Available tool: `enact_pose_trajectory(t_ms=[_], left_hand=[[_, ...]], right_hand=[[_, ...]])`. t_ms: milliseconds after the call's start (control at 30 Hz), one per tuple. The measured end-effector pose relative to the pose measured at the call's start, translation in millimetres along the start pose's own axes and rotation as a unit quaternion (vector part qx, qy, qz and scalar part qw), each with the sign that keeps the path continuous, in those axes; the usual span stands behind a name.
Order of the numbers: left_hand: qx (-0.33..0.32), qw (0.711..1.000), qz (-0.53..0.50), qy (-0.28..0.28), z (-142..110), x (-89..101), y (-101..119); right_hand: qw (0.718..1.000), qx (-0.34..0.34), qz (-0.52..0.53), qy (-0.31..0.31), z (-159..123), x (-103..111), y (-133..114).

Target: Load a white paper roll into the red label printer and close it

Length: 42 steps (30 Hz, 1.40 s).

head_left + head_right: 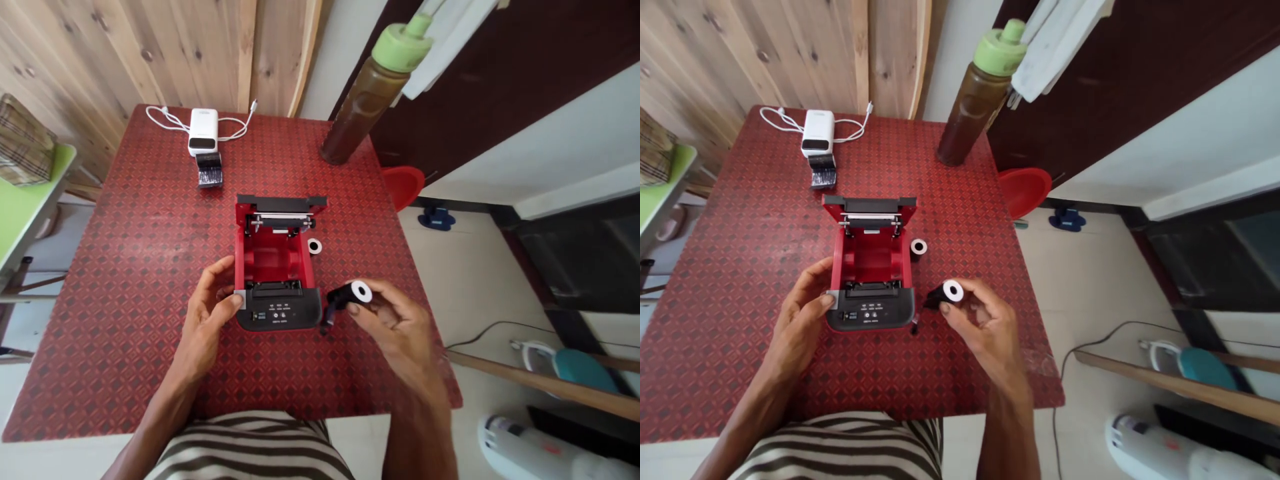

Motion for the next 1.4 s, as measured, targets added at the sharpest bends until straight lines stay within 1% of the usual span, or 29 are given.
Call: enact_pose_trajectory(t_ms=[67,100,200,300,367,467,567,667,733,800,867,1000,1100,1167,1267,1333,1400], left_hand=[[-0.004,1.0,0.002,0.001,1.0,0.7,-2.2],[-0.007,1.0,0.003,0.001,1.5,1.1,-3.2],[-0.018,1.0,0.004,0.0,2.9,2.2,-5.5],[-0.025,1.0,0.007,-0.002,3.7,3.0,-6.6],[-0.025,1.0,0.006,-0.002,3.8,3.1,-6.6],[-0.022,1.0,0.006,0.0,3.4,2.6,-5.6],[-0.02,1.0,0.009,-0.002,3.1,1.8,-4.1],[-0.016,1.0,0.001,-0.002,3.3,1.2,-3.1],[-0.012,1.0,0.0,-0.001,3.5,1.1,-3.3],[-0.012,1.0,0.004,0.001,3.5,1.4,-4.1],[-0.015,1.0,0.008,0.001,3.2,2.0,-5.2],[-0.02,1.0,0.005,-0.006,2.3,2.8,-5.6],[-0.018,1.0,0.0,-0.01,1.9,2.5,-4.3],[-0.015,1.0,-0.001,-0.009,1.8,2.1,-3.4],[-0.014,1.0,0.004,-0.01,1.7,1.7,-3.0],[-0.012,1.0,0.007,-0.011,1.6,1.8,-3.3],[-0.01,1.0,0.004,-0.012,1.4,2.0,-3.8]], right_hand=[[0.999,-0.029,-0.016,0.007,-2.3,-10.2,13.0],[0.999,-0.03,-0.028,0.005,-2.1,-15.9,16.1],[0.997,0.014,-0.07,-0.018,1.5,-30.5,16.2],[0.992,0.06,-0.11,-0.032,4.1,-35.3,11.9],[0.989,0.066,-0.125,-0.047,3.8,-33.6,10.7],[0.988,0.044,-0.13,-0.075,1.1,-27.2,12.7],[0.988,0.014,-0.12,-0.095,-1.2,-16.7,16.2],[0.988,0.003,-0.108,-0.112,3.3,-2.9,17.6],[0.99,0.009,-0.106,-0.093,13.1,4.5,16.8],[0.992,0.028,-0.111,-0.053,28.3,5.7,15.3],[0.991,0.053,-0.119,-0.033,46.3,-1.5,13.9],[0.989,0.08,-0.113,-0.06,77.7,-31.4,13.3],[0.989,0.088,-0.106,-0.061,89.2,-49.8,15.2],[0.99,0.085,-0.102,-0.05,90.9,-54.7,17.1],[0.993,0.064,-0.092,-0.022,87.2,-48.2,17.0],[0.996,0.046,-0.074,0.0,81.4,-34.8,12.2],[0.999,0.033,-0.035,0.013,73.4,-16.7,2.9]])
Point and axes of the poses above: each hand's wrist, its own z-axis towards the middle knuckle, its own x-axis out of the back of the hand, y = z × x, the point moved 1 cm from there along z, towards the middle knuckle, and after that the axes turned 7 degrees about -x, right-handed, at the moved point
